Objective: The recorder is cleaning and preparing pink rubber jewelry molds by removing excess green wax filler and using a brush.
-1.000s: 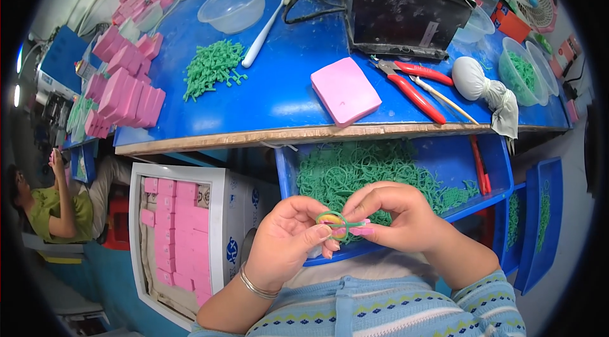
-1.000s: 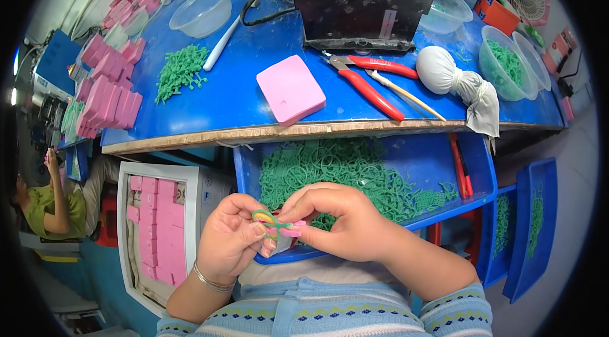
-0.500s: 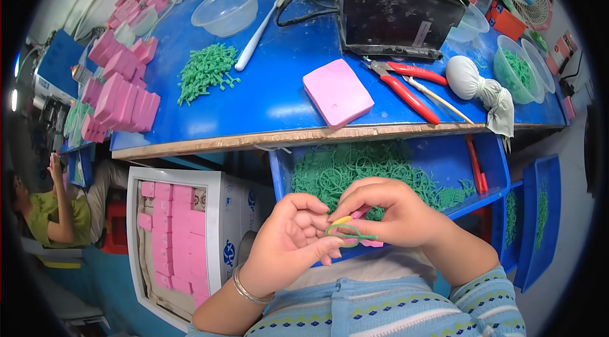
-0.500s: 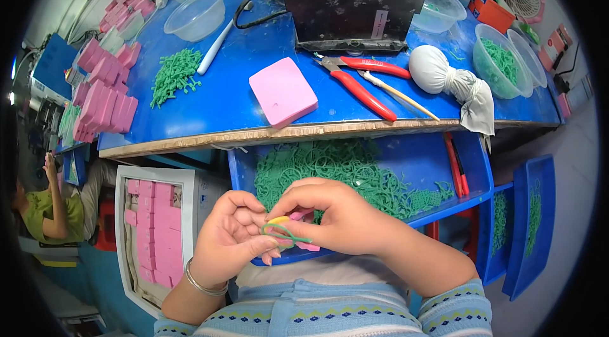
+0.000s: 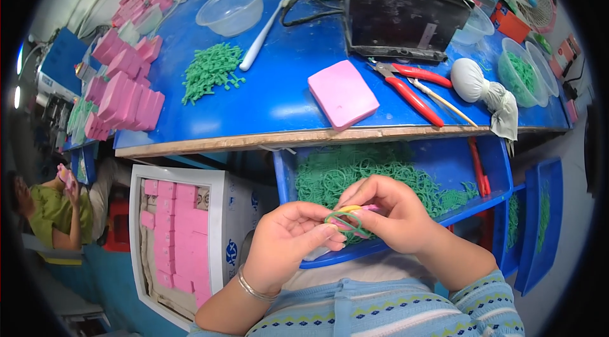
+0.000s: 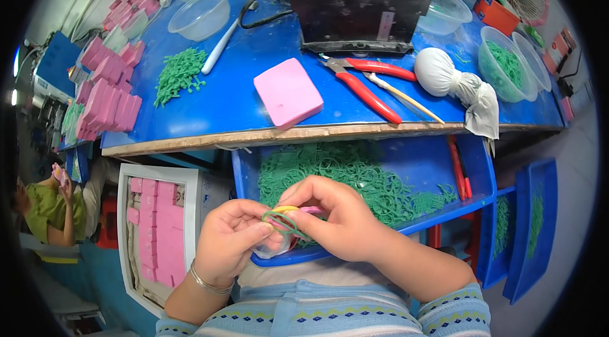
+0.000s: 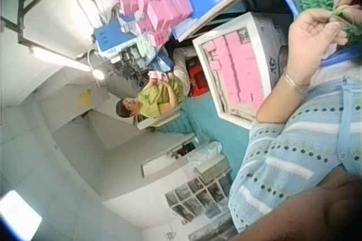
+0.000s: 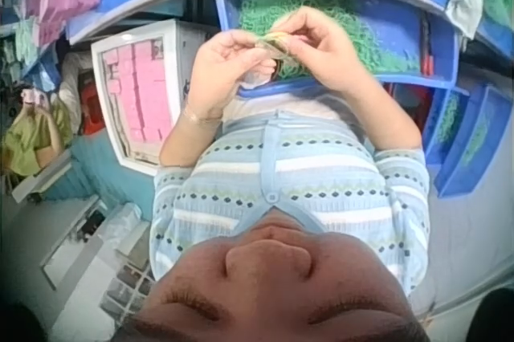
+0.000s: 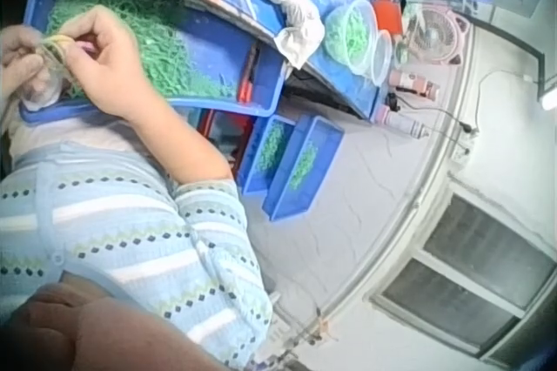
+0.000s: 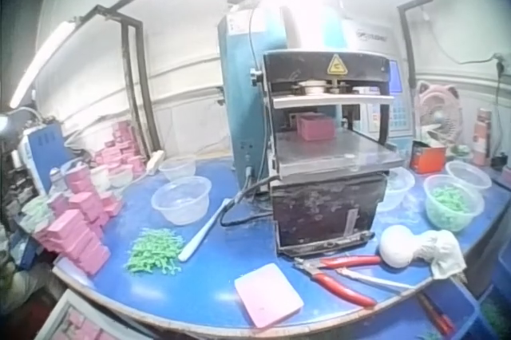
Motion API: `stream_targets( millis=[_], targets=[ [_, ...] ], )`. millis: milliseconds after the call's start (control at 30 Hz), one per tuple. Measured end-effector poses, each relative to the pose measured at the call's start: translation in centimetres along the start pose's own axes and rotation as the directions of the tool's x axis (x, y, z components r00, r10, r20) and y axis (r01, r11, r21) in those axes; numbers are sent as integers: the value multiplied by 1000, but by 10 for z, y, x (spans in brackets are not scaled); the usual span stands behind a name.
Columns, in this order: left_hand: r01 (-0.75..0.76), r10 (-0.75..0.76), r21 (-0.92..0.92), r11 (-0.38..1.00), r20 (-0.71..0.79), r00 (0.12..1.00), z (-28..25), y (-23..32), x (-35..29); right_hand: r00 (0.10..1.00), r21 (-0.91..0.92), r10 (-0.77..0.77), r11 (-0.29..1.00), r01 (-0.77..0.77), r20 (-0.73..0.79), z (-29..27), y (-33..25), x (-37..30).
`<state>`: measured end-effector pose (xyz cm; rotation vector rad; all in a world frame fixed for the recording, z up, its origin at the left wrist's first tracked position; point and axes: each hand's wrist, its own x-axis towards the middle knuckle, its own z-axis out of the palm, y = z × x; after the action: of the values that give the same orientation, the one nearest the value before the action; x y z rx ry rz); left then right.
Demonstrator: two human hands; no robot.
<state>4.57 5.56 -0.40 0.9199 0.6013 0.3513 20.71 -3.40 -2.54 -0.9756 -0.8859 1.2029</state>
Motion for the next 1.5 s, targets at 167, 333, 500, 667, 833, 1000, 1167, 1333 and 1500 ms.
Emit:
stream_targets(
  millis=[167, 333, 500, 667, 833, 1000, 1167, 1333, 1500],
  targets=[
    [170, -170, 1, 986, -15, 985, 3, 0, 6, 995, -60, -38, 998, 33, -90, -2, 7, -7],
    [58, -45, -181, 982, 77, 996, -4, -14, 8, 961, 6, -54, 998, 58, -273, -2, 6, -11],
    [-1, 2, -169, 986, 6, 1000, -12, -13, -3, 954, 46, -18, 998, 33, -298, 12, 0, -3],
    [-43, 49, -182, 982, 28, 998, -20, -10, -5, 921, 324, 135, 946, -10, -366, 26, -2, 3],
    [-63, 66, -188, 980, 13, 998, -21, -13, -10, 987, 282, 130, 954, -100, -92, 0, 8, -14],
    [-43, 52, -178, 983, 42, 998, -19, -15, -9, 976, -289, 72, 948, -131, -207, 13, 4, -15],
    [-95, 99, -175, 980, 10, 995, -20, -13, -8, 988, -467, -42, 884, -34, -150, 16, 5, -8],
    [-133, 138, -132, 982, 28, 990, -22, -16, -14, 979, -204, 60, 974, -100, -197, 26, 8, -8],
    [-40, 54, -115, 993, 120, 991, -13, -38, -2, 990, -268, -42, 963, 5, -133, 21, 27, -14]
  ],
)
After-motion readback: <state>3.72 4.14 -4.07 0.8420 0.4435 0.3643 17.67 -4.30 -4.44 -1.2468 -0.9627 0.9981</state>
